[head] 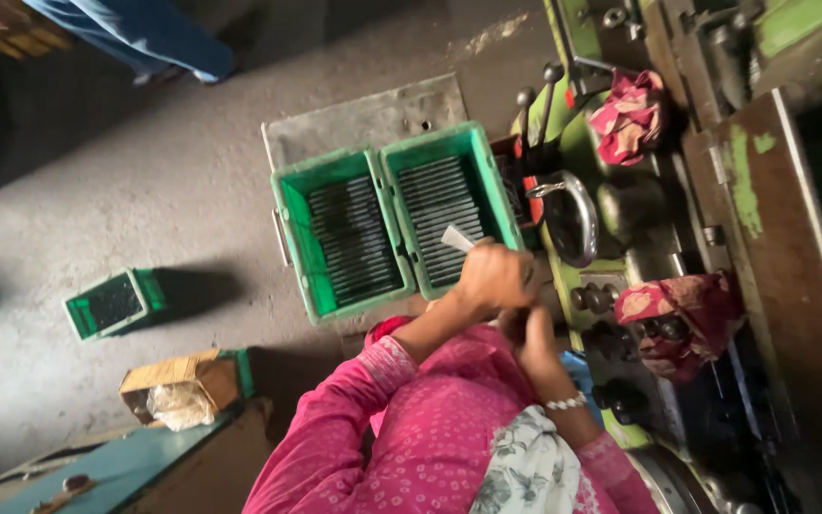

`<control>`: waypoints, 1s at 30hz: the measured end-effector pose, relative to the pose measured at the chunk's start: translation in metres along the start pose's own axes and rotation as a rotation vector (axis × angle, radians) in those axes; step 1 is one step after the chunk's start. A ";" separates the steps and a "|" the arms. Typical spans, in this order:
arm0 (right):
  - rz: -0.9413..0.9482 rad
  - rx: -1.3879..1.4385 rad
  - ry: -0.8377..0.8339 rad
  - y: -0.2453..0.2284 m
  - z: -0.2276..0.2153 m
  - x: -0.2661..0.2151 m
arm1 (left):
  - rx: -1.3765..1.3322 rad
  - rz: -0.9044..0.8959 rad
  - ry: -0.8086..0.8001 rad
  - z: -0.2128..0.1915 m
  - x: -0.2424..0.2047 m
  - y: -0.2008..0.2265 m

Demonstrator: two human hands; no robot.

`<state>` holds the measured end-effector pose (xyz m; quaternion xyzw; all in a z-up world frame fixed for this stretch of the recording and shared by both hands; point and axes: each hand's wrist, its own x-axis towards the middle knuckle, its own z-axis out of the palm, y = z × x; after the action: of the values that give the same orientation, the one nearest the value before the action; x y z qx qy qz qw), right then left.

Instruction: The person repeatedly picks cylindrical metal rods from green crates, inserts them into a metal turning machine, operates the machine to process the rods, and then removes the finished pieces. The person places the processed rods back into the crates.

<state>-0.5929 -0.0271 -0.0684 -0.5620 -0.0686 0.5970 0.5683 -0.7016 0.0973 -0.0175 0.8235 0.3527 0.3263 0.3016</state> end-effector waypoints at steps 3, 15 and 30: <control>-0.735 -0.548 0.278 -0.015 0.021 0.005 | -0.510 -0.594 -0.160 0.022 0.002 -0.012; -1.053 -1.354 0.804 -0.042 -0.095 -0.035 | 0.199 -0.502 -0.024 0.111 0.017 -0.151; -0.881 -1.352 0.633 0.009 -0.128 -0.087 | 0.196 -0.214 0.056 0.078 -0.056 -0.183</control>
<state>-0.5270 -0.1672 -0.0690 -0.8413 -0.4588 -0.0309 0.2842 -0.7431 0.1368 -0.2159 0.7972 0.4771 0.2790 0.2430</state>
